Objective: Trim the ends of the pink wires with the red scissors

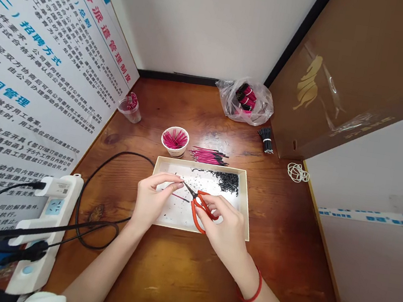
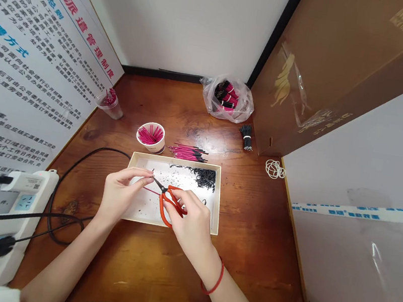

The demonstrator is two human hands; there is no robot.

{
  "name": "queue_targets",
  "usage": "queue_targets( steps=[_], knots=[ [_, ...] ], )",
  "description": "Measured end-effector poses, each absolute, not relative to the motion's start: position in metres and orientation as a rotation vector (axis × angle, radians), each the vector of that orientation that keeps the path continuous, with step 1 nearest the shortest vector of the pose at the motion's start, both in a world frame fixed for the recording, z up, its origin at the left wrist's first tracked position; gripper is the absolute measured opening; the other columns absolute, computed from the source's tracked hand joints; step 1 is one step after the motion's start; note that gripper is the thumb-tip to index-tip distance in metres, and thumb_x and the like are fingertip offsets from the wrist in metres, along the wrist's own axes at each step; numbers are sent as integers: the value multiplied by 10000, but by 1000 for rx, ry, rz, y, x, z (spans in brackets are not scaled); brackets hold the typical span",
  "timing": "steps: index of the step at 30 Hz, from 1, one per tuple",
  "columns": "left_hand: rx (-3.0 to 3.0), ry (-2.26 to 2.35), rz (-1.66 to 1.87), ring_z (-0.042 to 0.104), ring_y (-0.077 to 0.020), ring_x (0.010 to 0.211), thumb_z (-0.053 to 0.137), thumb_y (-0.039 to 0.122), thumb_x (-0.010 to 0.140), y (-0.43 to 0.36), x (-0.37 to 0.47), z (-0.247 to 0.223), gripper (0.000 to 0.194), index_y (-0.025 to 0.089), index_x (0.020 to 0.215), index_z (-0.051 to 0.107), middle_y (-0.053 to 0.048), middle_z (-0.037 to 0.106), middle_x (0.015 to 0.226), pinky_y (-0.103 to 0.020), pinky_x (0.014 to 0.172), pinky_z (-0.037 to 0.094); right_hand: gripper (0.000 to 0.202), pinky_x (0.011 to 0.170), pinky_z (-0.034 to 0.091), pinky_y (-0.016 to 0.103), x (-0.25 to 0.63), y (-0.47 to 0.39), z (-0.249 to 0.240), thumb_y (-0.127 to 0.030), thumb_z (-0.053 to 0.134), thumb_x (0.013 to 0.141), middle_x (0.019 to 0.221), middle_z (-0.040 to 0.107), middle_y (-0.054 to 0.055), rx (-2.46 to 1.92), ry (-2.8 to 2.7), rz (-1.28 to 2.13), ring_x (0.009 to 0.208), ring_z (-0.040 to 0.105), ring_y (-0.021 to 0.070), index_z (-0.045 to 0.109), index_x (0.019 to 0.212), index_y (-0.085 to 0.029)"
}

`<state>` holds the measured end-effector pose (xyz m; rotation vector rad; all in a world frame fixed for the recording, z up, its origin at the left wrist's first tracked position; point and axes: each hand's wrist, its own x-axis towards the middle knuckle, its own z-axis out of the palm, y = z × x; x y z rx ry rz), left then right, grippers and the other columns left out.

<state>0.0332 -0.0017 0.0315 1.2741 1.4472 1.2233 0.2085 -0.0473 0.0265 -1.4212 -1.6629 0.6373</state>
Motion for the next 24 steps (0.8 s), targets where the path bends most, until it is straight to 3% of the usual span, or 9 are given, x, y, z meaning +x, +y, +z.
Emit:
queue_targets(
  steps=[9,24],
  knots=[
    [1319,1421,1203,744,-231,824,748,241,711,-2,33,34,60,257,700,806,-41,802,805,-344,795,597,110,565,529,278,207,-47,36,-237,687,819,790,701,27,-1487,-1644,614,637,624,164,625,909,-222],
    [1327,1425,1204,746,-237,849,751,234,712,-3,32,32,62,251,708,810,-47,803,817,-359,831,597,50,555,509,253,202,-47,28,-188,662,812,734,700,4,-1496,-1638,632,608,633,150,639,831,-229]
  ],
)
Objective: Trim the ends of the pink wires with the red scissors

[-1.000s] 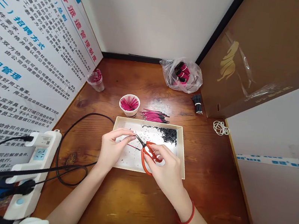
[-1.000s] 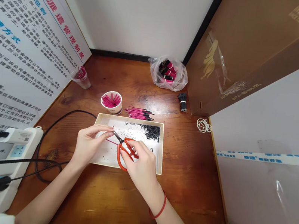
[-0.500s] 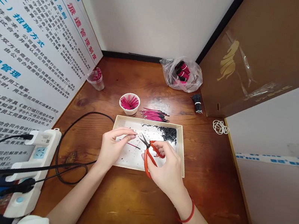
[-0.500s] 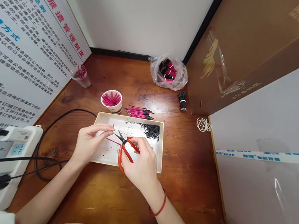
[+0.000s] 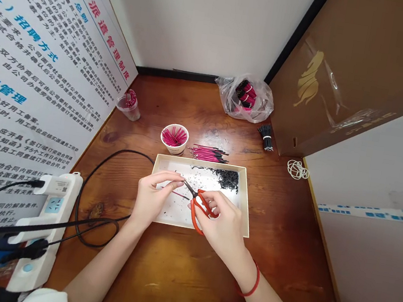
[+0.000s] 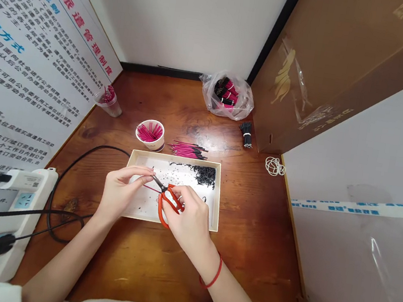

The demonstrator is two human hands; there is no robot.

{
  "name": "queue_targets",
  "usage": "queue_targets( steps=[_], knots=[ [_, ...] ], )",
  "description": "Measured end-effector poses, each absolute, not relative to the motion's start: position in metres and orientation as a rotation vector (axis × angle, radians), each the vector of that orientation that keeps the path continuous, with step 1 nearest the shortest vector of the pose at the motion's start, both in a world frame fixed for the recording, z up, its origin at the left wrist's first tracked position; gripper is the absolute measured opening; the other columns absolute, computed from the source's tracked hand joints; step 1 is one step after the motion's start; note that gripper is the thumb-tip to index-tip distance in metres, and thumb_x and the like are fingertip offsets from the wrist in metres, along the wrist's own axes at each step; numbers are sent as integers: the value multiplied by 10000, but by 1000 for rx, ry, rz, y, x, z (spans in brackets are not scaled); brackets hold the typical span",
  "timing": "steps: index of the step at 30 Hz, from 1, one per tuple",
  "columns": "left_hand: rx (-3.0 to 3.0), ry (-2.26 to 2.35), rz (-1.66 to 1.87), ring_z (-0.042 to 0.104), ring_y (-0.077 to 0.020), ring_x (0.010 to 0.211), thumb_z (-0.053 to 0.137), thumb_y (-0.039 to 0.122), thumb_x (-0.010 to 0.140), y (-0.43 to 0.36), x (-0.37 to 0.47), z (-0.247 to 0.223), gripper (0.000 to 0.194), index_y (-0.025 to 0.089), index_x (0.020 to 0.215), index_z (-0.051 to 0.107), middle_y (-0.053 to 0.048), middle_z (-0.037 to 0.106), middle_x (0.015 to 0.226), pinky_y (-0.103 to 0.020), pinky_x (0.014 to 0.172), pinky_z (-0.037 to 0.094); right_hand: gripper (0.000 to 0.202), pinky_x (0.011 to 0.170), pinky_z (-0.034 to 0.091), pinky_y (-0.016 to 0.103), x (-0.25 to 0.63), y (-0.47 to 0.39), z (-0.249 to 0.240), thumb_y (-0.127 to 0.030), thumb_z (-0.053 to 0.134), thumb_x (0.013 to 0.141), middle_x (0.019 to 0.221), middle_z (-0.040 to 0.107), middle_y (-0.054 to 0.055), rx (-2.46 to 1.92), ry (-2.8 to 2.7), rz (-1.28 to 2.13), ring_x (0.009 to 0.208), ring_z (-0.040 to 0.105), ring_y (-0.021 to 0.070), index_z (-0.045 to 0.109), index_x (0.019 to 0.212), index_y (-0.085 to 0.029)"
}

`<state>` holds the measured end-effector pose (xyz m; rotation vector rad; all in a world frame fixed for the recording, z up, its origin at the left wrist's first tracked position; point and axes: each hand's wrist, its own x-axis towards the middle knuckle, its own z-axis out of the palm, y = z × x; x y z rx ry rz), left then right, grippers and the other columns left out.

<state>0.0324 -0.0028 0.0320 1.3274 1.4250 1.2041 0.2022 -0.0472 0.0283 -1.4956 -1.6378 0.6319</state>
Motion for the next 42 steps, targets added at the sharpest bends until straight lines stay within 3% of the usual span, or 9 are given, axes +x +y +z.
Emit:
queue_targets(
  steps=[42],
  knots=[
    [1326,1371,1259,747,-172,793,767,176,715,-3,31,28,106,271,716,816,-5,803,790,-262,772,579,55,495,476,232,203,-50,26,-166,661,820,733,713,3,-1458,-1629,618,547,603,127,655,821,-221]
  ],
)
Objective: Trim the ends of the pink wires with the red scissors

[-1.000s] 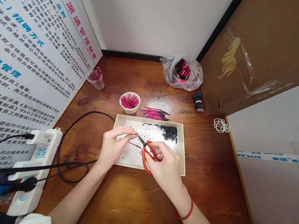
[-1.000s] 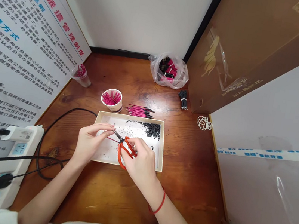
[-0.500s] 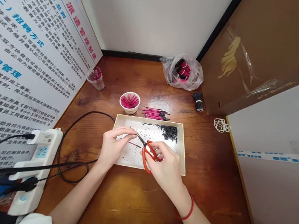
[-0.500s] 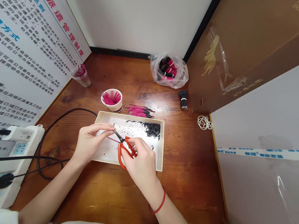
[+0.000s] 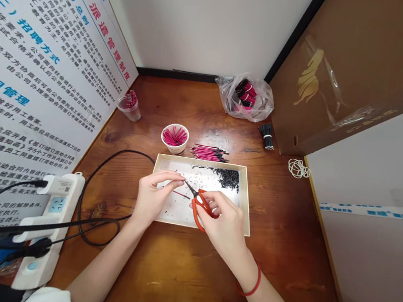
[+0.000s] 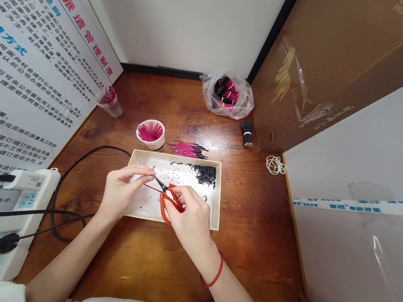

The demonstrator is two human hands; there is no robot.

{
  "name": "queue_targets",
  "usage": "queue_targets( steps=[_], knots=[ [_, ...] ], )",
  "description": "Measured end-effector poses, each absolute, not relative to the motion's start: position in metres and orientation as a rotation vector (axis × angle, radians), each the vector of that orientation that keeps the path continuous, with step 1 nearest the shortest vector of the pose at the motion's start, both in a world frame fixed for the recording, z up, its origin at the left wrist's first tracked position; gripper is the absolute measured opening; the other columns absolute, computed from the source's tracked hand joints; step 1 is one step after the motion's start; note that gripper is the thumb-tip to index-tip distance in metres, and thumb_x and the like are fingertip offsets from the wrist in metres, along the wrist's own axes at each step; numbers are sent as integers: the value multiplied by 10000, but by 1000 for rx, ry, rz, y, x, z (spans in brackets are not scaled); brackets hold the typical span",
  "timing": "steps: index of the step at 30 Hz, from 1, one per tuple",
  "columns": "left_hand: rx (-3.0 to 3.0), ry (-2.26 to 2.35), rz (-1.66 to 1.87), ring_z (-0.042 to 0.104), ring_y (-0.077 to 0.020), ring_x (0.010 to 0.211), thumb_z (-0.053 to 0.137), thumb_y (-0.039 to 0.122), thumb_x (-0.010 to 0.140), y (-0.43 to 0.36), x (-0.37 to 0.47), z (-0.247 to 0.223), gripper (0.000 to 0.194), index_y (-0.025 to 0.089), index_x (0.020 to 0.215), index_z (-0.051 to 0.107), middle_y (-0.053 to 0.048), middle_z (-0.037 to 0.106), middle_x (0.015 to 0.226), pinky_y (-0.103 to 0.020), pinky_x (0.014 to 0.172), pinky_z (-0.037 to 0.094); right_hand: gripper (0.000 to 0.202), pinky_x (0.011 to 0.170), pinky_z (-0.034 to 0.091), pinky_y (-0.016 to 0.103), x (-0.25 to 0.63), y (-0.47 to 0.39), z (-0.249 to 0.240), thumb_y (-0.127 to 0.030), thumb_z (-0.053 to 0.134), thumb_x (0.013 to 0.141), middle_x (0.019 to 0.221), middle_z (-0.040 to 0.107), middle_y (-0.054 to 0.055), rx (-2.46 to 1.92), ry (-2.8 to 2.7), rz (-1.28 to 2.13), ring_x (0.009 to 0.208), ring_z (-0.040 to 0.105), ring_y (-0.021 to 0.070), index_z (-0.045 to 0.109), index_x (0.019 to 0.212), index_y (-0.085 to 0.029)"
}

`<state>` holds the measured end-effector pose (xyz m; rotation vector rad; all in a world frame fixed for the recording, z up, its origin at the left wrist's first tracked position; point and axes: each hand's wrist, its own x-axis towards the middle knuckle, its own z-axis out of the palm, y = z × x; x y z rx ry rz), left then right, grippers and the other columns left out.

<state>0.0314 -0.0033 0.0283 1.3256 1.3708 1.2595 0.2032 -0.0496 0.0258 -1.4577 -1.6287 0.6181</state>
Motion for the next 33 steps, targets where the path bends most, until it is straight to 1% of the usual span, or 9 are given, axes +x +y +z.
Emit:
queue_targets(
  steps=[6,10,15,21,25,33],
  knots=[
    [1327,1371,1256,747,-180,783,766,178,712,-2,32,30,99,265,706,812,-9,801,782,-267,754,582,22,475,465,236,203,-47,28,-202,665,832,717,702,4,-1472,-1607,616,534,591,128,656,830,-222],
    [1340,1367,1236,747,-180,789,748,183,728,-2,32,31,108,267,720,815,-9,803,793,-267,758,582,78,500,479,246,203,-48,33,-242,701,815,728,696,9,-1495,-1610,597,557,597,137,631,840,-219],
    [1358,1372,1218,748,-181,804,736,188,740,-3,31,31,112,266,734,817,-10,806,809,-269,771,582,53,530,486,246,202,-49,30,-193,671,820,724,693,2,-1487,-1642,565,573,608,137,637,850,-221],
    [1356,1362,1221,747,-183,801,734,184,744,-2,31,30,116,265,735,817,-13,806,808,-272,771,582,65,534,489,243,202,-49,26,-171,660,816,736,702,6,-1470,-1654,570,582,621,139,647,857,-219],
    [1353,1364,1216,746,-179,810,733,189,746,-2,31,29,115,266,735,816,-10,806,816,-266,777,579,62,538,493,243,202,-49,26,-172,660,816,736,704,6,-1469,-1654,563,582,624,139,649,856,-218],
    [1369,1378,1201,743,-200,812,727,211,755,-3,31,30,103,257,744,819,-25,806,815,-300,778,583,39,525,497,249,203,-49,25,-191,638,842,747,712,8,-1464,-1665,573,572,625,140,642,837,-229]
  ],
)
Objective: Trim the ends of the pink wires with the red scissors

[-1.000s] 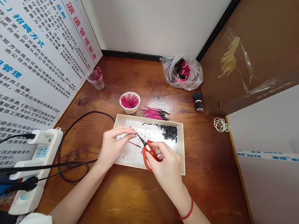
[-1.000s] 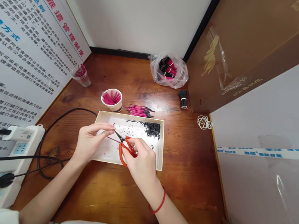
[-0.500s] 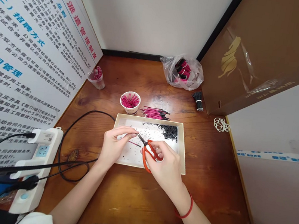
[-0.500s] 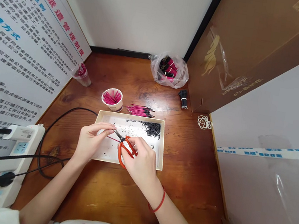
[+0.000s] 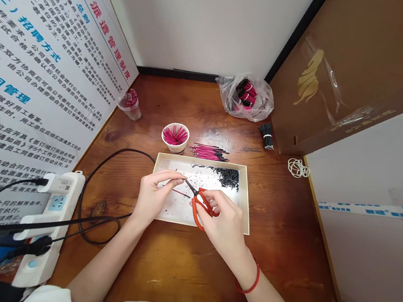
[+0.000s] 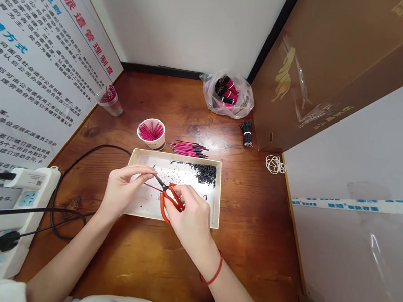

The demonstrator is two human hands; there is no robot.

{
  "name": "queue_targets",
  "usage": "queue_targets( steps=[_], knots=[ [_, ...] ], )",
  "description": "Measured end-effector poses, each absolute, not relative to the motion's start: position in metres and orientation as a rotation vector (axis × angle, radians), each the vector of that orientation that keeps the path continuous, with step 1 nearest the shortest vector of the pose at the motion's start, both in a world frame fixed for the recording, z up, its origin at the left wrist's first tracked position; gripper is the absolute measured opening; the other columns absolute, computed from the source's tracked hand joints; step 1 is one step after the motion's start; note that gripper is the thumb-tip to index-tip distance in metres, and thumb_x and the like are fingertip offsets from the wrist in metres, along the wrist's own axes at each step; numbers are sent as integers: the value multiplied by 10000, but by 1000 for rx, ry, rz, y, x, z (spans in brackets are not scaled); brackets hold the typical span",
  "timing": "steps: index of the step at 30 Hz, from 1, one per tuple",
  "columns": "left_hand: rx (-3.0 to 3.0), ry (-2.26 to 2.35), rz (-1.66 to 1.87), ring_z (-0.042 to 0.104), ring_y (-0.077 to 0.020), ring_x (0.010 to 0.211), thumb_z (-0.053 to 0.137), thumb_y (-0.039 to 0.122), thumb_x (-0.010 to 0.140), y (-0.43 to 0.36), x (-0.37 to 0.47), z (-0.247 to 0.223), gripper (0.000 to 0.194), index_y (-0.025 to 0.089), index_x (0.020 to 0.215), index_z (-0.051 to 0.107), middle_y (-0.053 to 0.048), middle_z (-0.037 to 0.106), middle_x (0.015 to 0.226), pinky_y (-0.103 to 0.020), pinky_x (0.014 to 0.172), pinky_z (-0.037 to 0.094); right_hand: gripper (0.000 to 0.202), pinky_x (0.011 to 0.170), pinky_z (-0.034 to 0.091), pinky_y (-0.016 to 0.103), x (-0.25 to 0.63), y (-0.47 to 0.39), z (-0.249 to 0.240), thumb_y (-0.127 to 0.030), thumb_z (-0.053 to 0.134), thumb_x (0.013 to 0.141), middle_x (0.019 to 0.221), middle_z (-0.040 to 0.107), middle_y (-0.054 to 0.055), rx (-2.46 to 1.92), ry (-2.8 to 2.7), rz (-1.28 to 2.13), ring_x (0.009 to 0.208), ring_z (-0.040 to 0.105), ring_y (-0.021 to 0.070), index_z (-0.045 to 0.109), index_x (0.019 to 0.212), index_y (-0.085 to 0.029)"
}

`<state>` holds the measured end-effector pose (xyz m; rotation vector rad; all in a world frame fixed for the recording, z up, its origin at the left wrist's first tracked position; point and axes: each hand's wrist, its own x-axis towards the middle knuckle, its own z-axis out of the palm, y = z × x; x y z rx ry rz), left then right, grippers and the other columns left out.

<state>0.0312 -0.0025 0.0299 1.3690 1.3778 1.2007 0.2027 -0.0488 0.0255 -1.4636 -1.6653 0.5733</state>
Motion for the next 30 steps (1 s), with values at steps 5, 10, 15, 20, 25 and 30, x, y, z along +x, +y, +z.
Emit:
queue_targets(
  steps=[5,10,15,20,25,30],
  knots=[
    [1387,1377,1193,736,-207,804,717,223,766,-3,31,31,106,252,737,815,-32,802,808,-313,771,585,47,508,496,256,203,-49,29,-198,618,845,737,712,12,-1489,-1638,572,556,609,143,634,820,-235],
    [1432,1351,1190,723,-205,818,703,213,786,-3,30,30,124,253,767,819,-37,798,819,-316,772,580,50,526,502,257,202,-50,32,-238,670,826,743,705,20,-1515,-1643,569,571,617,148,629,853,-225],
    [1456,1330,1204,715,-204,817,712,199,784,-2,29,27,116,247,772,817,-39,794,812,-317,775,578,31,540,499,254,201,-50,29,-205,654,828,740,706,14,-1502,-1647,572,587,628,148,632,835,-226],
    [1460,1327,1199,712,-204,816,704,201,792,-2,29,27,122,245,775,817,-42,793,816,-319,771,580,32,537,498,253,201,-50,27,-202,655,829,741,709,12,-1500,-1653,586,583,627,147,638,833,-228],
    [1464,1341,1205,711,-211,820,713,216,783,-2,29,26,107,247,763,814,-44,793,807,-329,777,577,31,547,507,257,202,-50,27,-206,656,833,747,712,12,-1497,-1650,574,594,635,151,639,832,-231],
    [1473,1360,1202,709,-219,823,717,254,795,-3,29,25,100,245,763,812,-51,792,808,-342,776,578,28,541,511,257,202,-50,26,-208,645,837,745,715,10,-1499,-1651,573,589,634,150,643,828,-233]
  ],
)
